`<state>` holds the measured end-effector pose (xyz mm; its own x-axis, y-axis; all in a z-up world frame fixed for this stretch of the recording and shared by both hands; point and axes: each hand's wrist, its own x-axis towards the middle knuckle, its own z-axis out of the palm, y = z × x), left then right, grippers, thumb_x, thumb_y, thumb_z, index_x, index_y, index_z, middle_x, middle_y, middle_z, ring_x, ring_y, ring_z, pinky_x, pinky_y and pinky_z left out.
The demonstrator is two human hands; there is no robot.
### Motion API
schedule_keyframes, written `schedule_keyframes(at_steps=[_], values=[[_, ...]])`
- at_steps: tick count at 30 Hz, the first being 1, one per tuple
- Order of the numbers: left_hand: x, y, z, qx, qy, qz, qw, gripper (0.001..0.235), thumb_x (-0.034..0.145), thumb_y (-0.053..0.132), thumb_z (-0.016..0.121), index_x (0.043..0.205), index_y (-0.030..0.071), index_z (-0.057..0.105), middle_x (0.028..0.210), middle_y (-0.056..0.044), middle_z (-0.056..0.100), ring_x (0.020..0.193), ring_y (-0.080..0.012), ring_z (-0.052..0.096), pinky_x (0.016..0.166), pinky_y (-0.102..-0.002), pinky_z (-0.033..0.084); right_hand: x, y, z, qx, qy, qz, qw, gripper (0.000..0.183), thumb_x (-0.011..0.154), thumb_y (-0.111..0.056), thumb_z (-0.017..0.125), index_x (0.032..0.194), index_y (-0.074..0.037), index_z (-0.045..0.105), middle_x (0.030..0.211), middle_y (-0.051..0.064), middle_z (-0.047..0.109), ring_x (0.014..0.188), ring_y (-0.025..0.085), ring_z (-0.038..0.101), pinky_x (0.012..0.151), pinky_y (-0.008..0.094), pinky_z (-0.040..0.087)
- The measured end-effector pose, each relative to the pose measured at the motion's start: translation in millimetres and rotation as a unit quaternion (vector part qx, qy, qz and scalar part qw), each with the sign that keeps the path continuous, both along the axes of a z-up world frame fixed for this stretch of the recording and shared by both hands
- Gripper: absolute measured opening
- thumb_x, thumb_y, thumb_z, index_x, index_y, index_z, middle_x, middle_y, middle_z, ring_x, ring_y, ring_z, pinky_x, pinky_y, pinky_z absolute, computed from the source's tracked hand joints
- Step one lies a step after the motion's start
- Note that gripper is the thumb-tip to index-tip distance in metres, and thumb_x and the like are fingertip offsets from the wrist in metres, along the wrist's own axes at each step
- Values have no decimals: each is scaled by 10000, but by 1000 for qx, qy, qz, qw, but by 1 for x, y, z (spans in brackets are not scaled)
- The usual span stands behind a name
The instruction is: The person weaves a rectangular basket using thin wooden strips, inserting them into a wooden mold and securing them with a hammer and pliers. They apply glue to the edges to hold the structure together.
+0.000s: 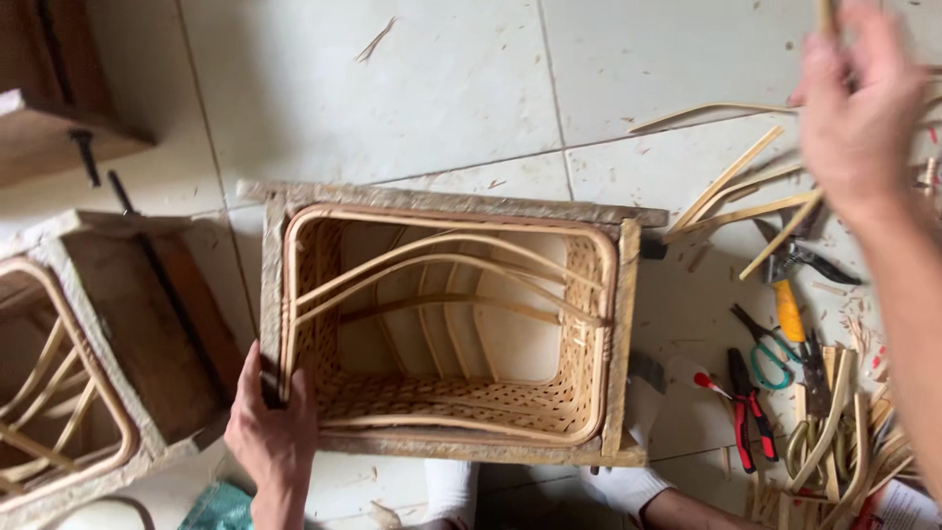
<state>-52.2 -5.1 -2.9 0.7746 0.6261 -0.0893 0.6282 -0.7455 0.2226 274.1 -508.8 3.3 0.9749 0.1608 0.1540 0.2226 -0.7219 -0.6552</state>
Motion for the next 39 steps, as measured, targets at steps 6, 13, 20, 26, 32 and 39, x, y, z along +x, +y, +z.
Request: schedule_keyframes(at_steps=[6,13,20,26,32,39], values=[[1,1,-1,-7,-88,-54,995,577,920,231,770,1440,36,615,1232,-222,716,1014,-355,739,876,-441,597,-72,191,98,247,153,356,888,471,1023,41,493,1488,20,416,1510,213,526,893,182,694,568,177,571],[-3,-2,1,-9,-131,-52,990,559,908,186,785,1425,58,618,1207,-185,738,1051,-325,742,936,-404,585,-113,325,25,300,84,457,833,303,1113,-203,607,1377,-61,646,1323,125,710,1115,201,774,912,309,630],[-1,0,-4,-13,-141,-54,988,561,906,186,782,1427,63,614,1202,-185,739,1051,-317,745,920,-404,592,-121,320,6,220,179,480,830,322,1033,-183,629,1322,-46,664,1273,140,723,1057,213,765,933,312,636],[1,0,2,-36,-128,-24,991,553,878,193,789,1392,56,635,1182,-189,744,995,-326,755,852,-394,598,-120,326,7,182,275,477,815,351,1016,-241,606,1329,-92,658,1253,98,737,1029,190,775,942,323,624],[10,-1,13,-69,-217,-19,974,472,908,128,763,1357,61,637,1259,-165,728,1121,-311,765,984,-375,609,-122,353,30,46,411,478,775,424,971,-315,567,1365,-202,679,1240,31,752,1077,178,758,980,328,573],[10,9,23,-78,-184,-128,971,522,859,-17,694,1367,94,646,1405,-148,656,1293,-312,644,1057,-383,552,-124,351,7,86,391,500,768,385,970,-301,572,1309,-159,685,1255,42,760,1153,179,722,999,324,544]])
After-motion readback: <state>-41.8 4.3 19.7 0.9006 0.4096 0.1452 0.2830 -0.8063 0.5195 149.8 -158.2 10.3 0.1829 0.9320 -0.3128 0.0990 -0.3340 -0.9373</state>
